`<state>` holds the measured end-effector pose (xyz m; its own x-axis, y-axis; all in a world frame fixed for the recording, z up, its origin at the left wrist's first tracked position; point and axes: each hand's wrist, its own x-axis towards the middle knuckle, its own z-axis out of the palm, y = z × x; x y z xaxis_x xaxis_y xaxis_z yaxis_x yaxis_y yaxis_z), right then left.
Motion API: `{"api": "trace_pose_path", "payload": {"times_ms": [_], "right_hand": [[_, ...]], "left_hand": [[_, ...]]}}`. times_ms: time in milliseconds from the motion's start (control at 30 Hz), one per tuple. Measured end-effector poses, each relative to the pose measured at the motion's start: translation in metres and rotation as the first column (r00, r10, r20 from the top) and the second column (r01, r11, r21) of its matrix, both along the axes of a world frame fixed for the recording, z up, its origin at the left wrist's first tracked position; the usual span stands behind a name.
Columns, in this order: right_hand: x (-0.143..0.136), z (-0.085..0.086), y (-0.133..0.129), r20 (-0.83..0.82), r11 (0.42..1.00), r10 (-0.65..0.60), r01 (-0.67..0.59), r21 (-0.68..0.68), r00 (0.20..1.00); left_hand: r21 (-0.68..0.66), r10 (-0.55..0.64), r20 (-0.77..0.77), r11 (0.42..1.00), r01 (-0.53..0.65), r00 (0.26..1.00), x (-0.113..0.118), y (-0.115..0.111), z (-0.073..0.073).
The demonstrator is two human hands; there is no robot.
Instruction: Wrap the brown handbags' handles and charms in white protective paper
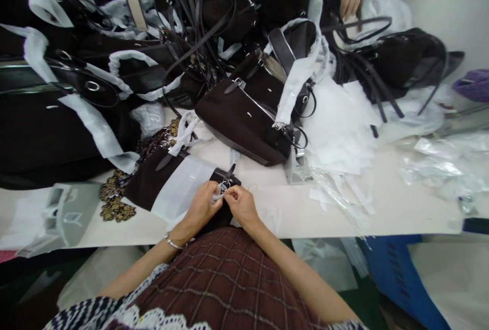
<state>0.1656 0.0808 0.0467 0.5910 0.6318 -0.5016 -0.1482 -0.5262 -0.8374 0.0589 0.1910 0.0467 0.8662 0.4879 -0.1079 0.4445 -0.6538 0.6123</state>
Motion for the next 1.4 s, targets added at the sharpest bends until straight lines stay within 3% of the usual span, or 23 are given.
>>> {"api": "trace_pose_path", "payload": {"times_ms": [133,267,433,500,567,667,767,933,1033,1167,1300,1400], "right_hand": [[-0.002,-0.006,0.001,0.052,0.998,-0.019,0.022,-0.067,0.998],[0.003,-0.008,0.004,0.115,0.985,0.045,-0.024,-0.171,0.992],[0.015,0.003,0.008,0.083,0.961,0.116,-0.091,-0.26,0.99],[0.016,0.013,0.01,0.146,0.979,0.095,-0.065,-0.193,0.985],[0.014,0.022,0.011,0.233,0.997,0.075,-0.067,-0.044,0.97],[0.007,0.024,0.01,0.186,0.982,0.132,-0.154,0.106,0.974],[0.0,0.014,0.005,0.061,0.983,0.147,-0.153,0.106,0.987],[-0.006,0.005,-0.004,0.266,0.963,0.233,-0.261,0.073,0.935],[-0.009,0.001,-0.006,0.232,0.986,0.164,-0.169,0.003,0.959],[-0.014,-0.012,-0.007,-0.029,0.995,-0.019,0.016,-0.096,0.999],[-0.018,-0.02,-0.008,-0.088,0.986,-0.042,0.027,-0.167,0.995],[-0.015,-0.016,-0.011,-0.191,0.982,-0.119,0.087,-0.17,0.974]], "left_hand": [[-0.051,0.001,0.03,0.999,0.001,1.0,-0.001,0.002,-0.002],[-0.108,-0.016,0.083,0.994,0.025,0.996,-0.004,0.006,-0.002],[-0.162,-0.023,0.046,0.986,0.03,0.999,-0.003,0.009,-0.001],[-0.162,0.019,0.02,0.987,-0.016,1.0,0.0,0.009,-0.001],[-0.159,0.057,0.03,0.986,-0.051,0.998,0.002,0.009,-0.002],[-0.196,0.044,0.045,0.98,-0.034,0.998,0.004,0.011,-0.001],[-0.224,-0.002,0.014,0.975,0.005,1.0,0.005,0.013,0.001],[-0.223,-0.02,-0.013,0.975,0.016,1.0,0.006,0.014,0.001],[-0.253,-0.011,-0.033,0.967,0.003,0.999,0.007,0.012,-0.001],[-0.315,0.038,-0.036,0.948,-0.047,0.999,0.011,0.013,-0.001],[-0.426,0.124,-0.061,0.894,-0.138,0.99,0.012,0.019,0.0],[-0.462,0.138,-0.063,0.874,-0.151,0.988,0.009,0.02,0.0]]}}
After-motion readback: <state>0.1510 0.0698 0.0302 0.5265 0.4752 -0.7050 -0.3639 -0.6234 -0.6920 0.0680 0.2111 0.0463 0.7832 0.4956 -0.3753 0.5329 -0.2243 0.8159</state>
